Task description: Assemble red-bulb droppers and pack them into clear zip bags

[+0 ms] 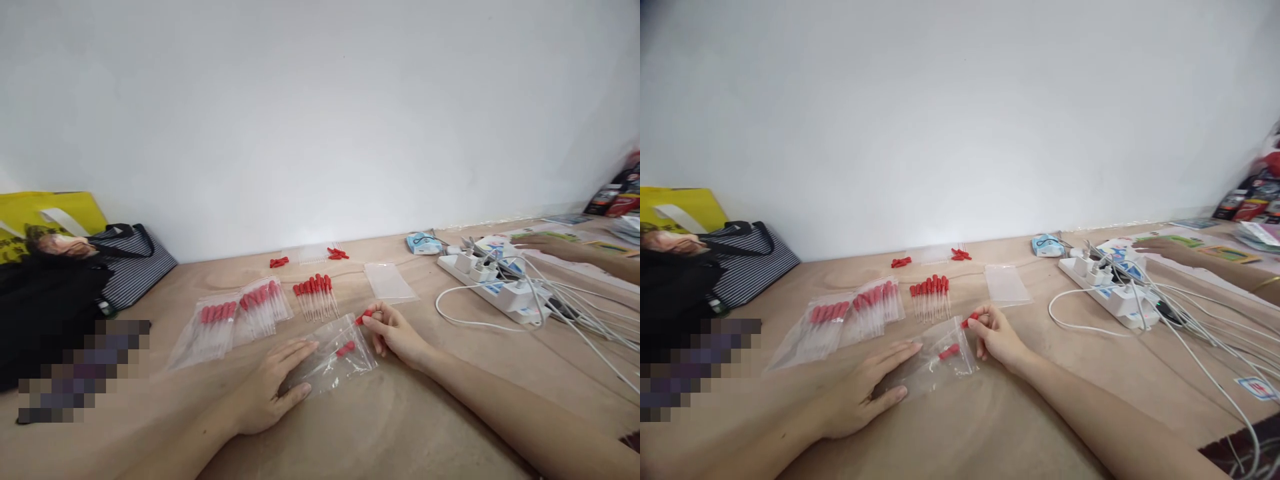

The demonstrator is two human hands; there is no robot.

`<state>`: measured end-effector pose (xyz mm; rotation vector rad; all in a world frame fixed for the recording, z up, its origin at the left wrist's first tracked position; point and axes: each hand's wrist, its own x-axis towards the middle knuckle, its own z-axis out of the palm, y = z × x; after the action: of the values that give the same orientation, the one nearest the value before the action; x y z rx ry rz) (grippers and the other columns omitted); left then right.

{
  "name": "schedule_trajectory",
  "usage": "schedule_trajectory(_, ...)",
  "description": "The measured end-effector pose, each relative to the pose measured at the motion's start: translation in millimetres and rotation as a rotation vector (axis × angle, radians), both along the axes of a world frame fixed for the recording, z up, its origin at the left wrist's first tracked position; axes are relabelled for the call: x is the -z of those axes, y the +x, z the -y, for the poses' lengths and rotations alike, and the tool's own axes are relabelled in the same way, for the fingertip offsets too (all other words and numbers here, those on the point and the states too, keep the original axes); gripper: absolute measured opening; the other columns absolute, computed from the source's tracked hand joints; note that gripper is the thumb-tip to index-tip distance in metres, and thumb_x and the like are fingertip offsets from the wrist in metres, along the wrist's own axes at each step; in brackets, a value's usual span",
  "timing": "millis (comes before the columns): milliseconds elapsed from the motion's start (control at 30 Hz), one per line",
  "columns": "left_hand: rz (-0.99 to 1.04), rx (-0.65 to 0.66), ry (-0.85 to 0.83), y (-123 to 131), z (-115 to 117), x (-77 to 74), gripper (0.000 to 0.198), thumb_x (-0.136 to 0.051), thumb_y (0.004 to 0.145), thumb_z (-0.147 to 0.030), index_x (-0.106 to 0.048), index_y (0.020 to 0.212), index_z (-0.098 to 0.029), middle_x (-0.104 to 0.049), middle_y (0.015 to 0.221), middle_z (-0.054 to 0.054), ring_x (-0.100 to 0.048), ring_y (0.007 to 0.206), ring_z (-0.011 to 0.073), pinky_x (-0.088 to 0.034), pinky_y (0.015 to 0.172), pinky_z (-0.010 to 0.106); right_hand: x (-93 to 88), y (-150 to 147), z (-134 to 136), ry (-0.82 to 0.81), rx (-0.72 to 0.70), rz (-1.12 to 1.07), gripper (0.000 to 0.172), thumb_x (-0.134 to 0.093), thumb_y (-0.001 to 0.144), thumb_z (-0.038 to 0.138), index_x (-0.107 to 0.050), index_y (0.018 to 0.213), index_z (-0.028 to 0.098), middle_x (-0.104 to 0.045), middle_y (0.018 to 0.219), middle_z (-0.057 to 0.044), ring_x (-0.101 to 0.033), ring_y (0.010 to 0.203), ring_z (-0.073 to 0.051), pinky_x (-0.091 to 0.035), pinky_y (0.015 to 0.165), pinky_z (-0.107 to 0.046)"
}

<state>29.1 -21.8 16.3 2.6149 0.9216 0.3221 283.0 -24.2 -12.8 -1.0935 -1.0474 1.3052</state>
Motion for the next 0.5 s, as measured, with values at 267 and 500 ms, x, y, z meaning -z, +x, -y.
schedule_trajectory(267, -0.012, 0.001, -0.023, 2, 0, -1.4, 0.049, -0.045, 0.082, -0.033, -0.035, 0.129, -0.023, -0.041, 0.132, 0.005, -0.035, 0.12, 0.0239, -0.029, 0.099, 0.044, 3.1, -2, -5, -0.042, -0.189, 0.331, 0.025, -0.064, 0.061, 0.038, -0.057, 0.071, 0.016, -0.053, 0.05, 0.006, -0.031, 0.03, -0.002, -0.022, 0.029, -0.015)
schedule_trajectory(500, -0.025, 0.016, -0.029, 2, -2, 0.9, 0.044, -0.044, 0.083, -0.034, -0.042, 0.125, -0.023, -0.039, 0.133, 0.005, -0.033, 0.122, 0.0243, -0.029, 0.1, 0.044, -5.0, 11, -21, -0.084, -0.317, 0.469, 0.018, -0.057, 0.067, 0.031, -0.064, 0.066, 0.014, -0.047, 0.04, 0.006, -0.028, 0.028, -0.003, -0.018, 0.029, -0.017)
